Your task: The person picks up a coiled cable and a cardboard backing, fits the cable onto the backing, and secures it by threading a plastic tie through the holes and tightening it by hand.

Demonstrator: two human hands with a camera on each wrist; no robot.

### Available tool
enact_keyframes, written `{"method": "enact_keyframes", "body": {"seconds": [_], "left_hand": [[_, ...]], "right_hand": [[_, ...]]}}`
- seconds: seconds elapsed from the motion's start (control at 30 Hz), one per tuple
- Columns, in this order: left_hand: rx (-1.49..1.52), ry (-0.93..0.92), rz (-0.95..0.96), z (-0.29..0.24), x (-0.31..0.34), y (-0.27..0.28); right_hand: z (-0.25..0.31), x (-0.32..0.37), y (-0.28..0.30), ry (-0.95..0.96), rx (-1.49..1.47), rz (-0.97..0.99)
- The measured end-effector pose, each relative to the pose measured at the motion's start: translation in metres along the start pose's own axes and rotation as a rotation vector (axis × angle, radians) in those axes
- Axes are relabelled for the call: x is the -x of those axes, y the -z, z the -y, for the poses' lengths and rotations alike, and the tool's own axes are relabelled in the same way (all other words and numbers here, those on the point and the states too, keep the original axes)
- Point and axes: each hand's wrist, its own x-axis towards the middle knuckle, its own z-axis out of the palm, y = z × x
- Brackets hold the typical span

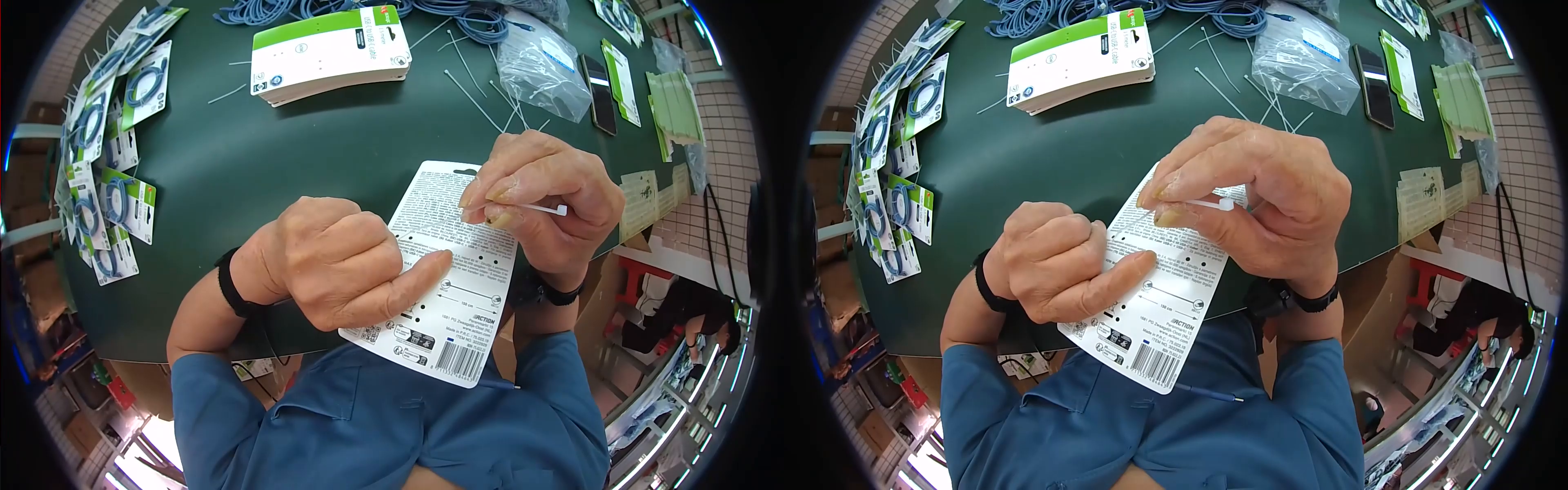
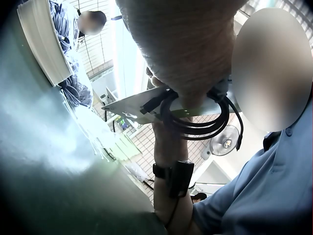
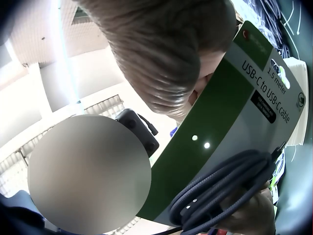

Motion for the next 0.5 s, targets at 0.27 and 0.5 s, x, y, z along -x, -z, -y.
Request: {"method": "enact_keyframes", "body": {"seconds": [0.27,0.5], "left_hand": [[0.001,0.0,-0.005,-0.0006,0.0003,-0.0015],[-0.012,0.03,0.052,-0.0051,0.0037,0.0024]], "right_hand": [[0.0,-0.0002,-0.0006,-0.034,0.008,-0.002],[0.0025,-0.0025,-0.002,-0.114,0.094,0.101]]}}
